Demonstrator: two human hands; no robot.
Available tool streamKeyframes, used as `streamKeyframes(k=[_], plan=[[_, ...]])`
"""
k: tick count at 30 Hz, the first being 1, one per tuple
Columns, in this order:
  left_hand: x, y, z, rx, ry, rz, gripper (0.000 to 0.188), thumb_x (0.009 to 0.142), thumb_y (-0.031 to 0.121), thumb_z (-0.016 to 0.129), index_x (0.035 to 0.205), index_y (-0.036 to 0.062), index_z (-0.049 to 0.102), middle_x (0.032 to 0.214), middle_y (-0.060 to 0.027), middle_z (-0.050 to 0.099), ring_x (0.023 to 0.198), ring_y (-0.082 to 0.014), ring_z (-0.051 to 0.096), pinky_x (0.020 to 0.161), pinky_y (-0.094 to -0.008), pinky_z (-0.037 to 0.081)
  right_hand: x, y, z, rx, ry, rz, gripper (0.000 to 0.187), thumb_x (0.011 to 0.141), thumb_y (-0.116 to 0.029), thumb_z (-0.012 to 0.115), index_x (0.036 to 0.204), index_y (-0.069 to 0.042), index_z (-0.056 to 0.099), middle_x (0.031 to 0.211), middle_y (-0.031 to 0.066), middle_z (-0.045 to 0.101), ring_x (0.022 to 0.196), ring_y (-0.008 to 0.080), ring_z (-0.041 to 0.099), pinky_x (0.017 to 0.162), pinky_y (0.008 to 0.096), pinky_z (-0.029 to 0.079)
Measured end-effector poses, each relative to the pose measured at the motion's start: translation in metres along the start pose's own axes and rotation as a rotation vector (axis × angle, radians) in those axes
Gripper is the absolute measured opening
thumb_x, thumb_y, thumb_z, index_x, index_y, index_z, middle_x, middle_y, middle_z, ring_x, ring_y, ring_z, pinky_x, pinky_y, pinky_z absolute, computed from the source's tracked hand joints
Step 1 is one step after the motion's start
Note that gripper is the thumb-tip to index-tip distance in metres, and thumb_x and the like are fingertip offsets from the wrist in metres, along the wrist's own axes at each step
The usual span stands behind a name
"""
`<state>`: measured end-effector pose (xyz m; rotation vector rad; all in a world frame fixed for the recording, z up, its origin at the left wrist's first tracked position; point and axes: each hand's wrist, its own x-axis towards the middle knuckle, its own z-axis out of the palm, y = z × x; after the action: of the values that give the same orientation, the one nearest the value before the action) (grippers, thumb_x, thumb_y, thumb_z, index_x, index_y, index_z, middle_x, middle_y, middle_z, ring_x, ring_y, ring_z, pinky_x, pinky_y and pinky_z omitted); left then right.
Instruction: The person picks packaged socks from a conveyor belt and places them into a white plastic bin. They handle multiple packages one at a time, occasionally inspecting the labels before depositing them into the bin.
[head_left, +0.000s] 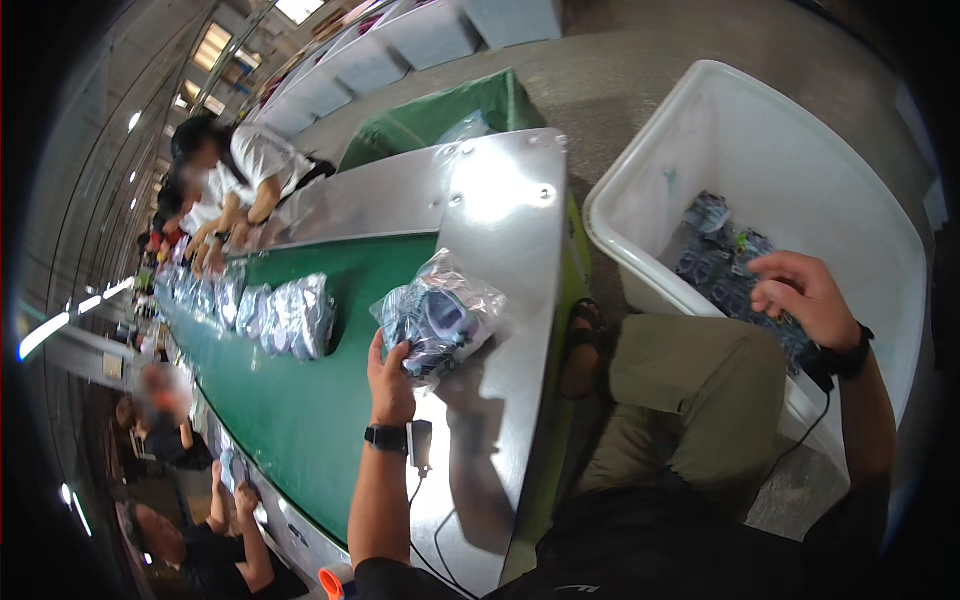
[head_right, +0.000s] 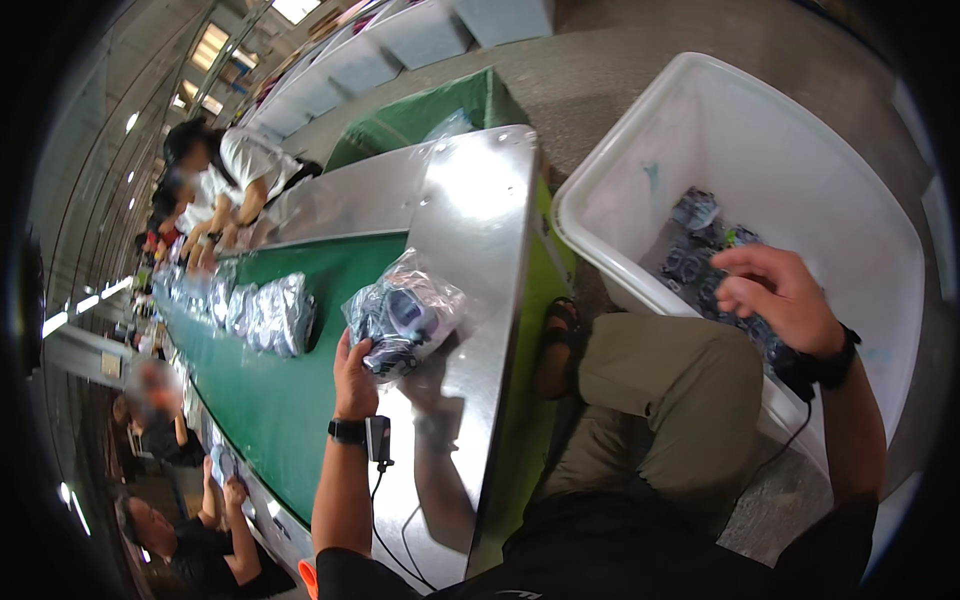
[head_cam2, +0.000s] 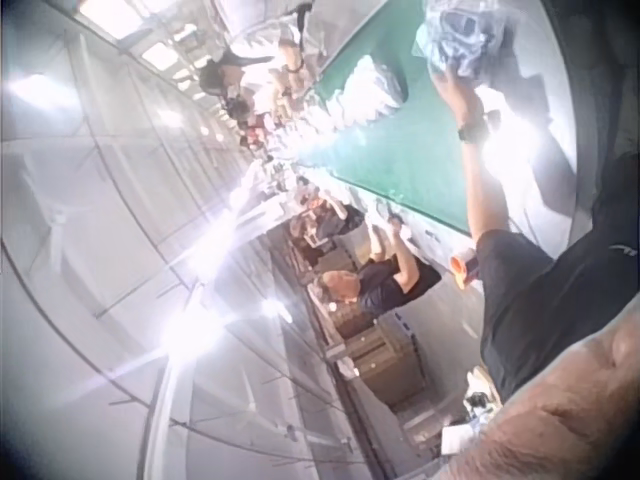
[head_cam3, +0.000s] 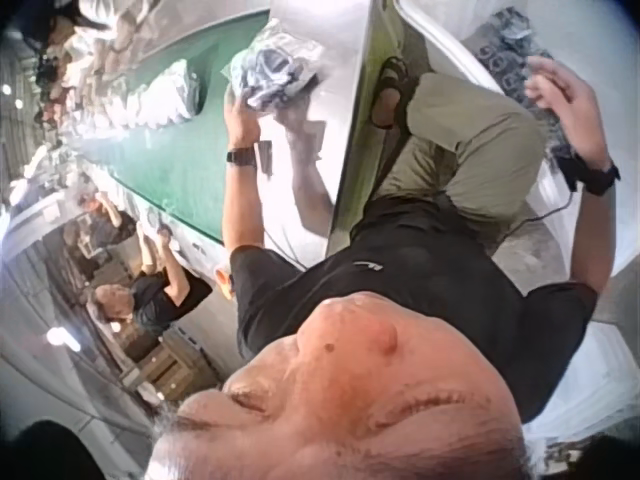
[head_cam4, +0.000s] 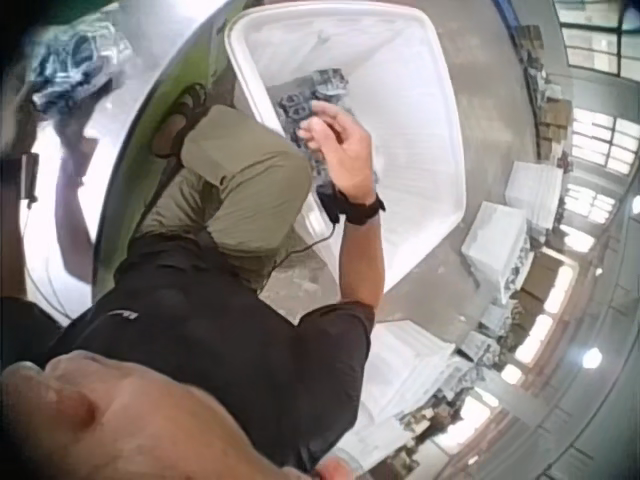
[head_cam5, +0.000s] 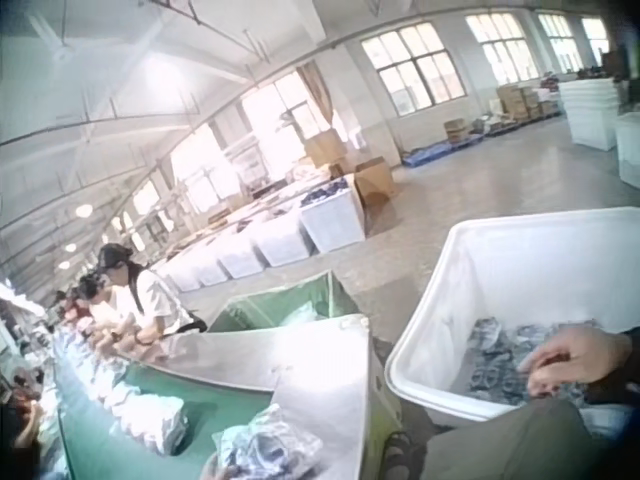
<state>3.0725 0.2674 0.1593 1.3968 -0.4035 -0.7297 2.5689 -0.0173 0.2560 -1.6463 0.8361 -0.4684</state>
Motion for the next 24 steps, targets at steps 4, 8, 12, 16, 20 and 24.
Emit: streamKeyframes(k=[4, 8, 12, 16, 20, 24], plan=[[-0.015, 0.008, 0.044, -0.229, -0.186, -0.151, 0.059, 0.093, 0.015, 0.057, 0.148, -0.0001, 0.042, 0.137, -0.0142, 0.058, 0.123, -0.0268, 0.059, 0.106, -0.0421, 0.05, 0.006, -0.014, 0.009, 0.019, -0.105, -0.052, 0.031, 0.098, -0.012, 0.063, 0.124, 0.005, 0.063, 0.093, 0.0051, 0.071, 0.081, 0.0084, 0.063, 0.073, 0.025, 0.051], [-0.031, 0.012, 0.091, -0.224, -0.371, -0.196, 0.073, 0.088, 0.024, 0.066, 0.152, 0.0019, 0.037, 0.138, -0.015, 0.056, 0.124, -0.029, 0.06, 0.104, -0.0434, 0.052, 0.014, -0.018, 0.015, -0.063, -0.139, -0.152, 0.031, 0.1, -0.016, 0.063, 0.125, 0.003, 0.064, 0.095, 0.0044, 0.07, 0.084, 0.0086, 0.063, 0.076, 0.0241, 0.05], [-0.044, 0.013, 0.133, -0.15, -0.492, -0.242, 0.092, 0.081, 0.029, 0.076, 0.156, -0.0002, 0.031, 0.146, -0.0192, 0.051, 0.128, -0.0317, 0.058, 0.106, -0.0444, 0.051, 0.02, -0.015, 0.015, -0.118, -0.114, -0.24, 0.033, 0.1, -0.023, 0.063, 0.122, 0.002, 0.067, 0.092, 0.0041, 0.069, 0.081, 0.0088, 0.06, 0.074, 0.0252, 0.05], [-0.056, 0.011, 0.168, -0.135, -0.625, -0.318, 0.102, 0.078, 0.035, 0.082, 0.157, -0.001, 0.028, 0.147, -0.0214, 0.05, 0.129, -0.0336, 0.057, 0.108, -0.0458, 0.049, 0.028, -0.008, 0.013, 0.007, -0.151, -0.159, 0.04, 0.103, -0.032, 0.06, 0.126, 0.001, 0.066, 0.099, 0.0043, 0.07, 0.086, 0.0102, 0.063, 0.075, 0.0272, 0.053], [-0.07, 0.005, 0.202, 0.018, -0.821, -0.223, 0.099, 0.077, 0.04, 0.084, 0.153, -0.0039, 0.037, 0.147, -0.0183, 0.052, 0.131, -0.03, 0.056, 0.113, -0.0446, 0.043, 0.031, -0.002, 0.019, 0.193, -0.302, -0.052, 0.046, 0.105, -0.039, 0.057, 0.132, -0.001, 0.064, 0.112, 0.0064, 0.069, 0.099, 0.0108, 0.065, 0.078, 0.0282, 0.055], [-0.083, 0.006, 0.228, 0.018, -0.964, -0.206, 0.088, 0.079, 0.037, 0.081, 0.146, -0.0069, 0.047, 0.143, -0.0177, 0.057, 0.131, -0.0247, 0.056, 0.112, -0.0406, 0.041, 0.027, 0.001, 0.026, 0.064, -0.468, -0.129, 0.051, 0.101, -0.041, 0.063, 0.127, 0.002, 0.064, 0.114, 0.0121, 0.071, 0.101, 0.0214, 0.067, 0.09, 0.0346, 0.052]])
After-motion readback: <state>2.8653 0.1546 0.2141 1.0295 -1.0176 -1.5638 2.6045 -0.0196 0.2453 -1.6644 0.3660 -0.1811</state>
